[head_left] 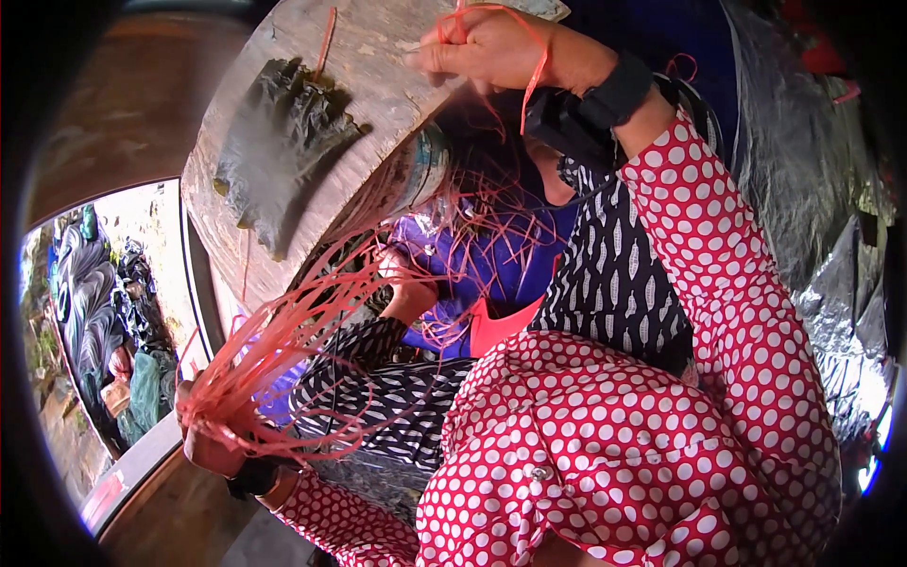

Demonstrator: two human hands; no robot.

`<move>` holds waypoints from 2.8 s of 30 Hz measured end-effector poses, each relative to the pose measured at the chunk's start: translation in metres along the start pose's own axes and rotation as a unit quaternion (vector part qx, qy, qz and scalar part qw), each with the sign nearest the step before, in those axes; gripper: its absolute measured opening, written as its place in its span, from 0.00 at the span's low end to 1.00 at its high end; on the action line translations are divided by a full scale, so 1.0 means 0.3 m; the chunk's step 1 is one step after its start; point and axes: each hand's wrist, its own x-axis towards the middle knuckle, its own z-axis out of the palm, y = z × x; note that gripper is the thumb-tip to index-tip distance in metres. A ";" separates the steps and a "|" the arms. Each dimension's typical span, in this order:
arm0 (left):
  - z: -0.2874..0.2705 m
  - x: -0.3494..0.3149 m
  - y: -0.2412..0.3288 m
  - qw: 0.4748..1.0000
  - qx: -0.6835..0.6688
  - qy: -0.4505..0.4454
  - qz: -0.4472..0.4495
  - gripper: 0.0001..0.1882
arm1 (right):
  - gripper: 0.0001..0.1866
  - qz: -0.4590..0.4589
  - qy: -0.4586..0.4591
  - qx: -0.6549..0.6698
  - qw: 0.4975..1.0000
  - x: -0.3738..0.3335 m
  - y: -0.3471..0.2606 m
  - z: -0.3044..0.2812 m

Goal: The recorder folds large green leaves around an object and secures them with pink plastic strips while sitting on the floor.

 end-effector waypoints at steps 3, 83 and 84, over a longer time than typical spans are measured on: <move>-0.015 -0.012 0.006 0.995 0.029 -0.064 0.076 0.23 | 0.18 -0.053 0.015 0.123 0.991 -0.016 0.045 0.014; 0.166 0.590 -0.559 0.862 0.308 -0.354 0.189 0.10 | 0.13 0.111 -0.133 -0.006 0.985 -0.148 -0.180 0.196; 0.206 0.585 -0.574 0.856 0.308 -0.386 0.153 0.08 | 0.13 0.115 -0.137 -0.006 0.984 -0.143 -0.181 0.200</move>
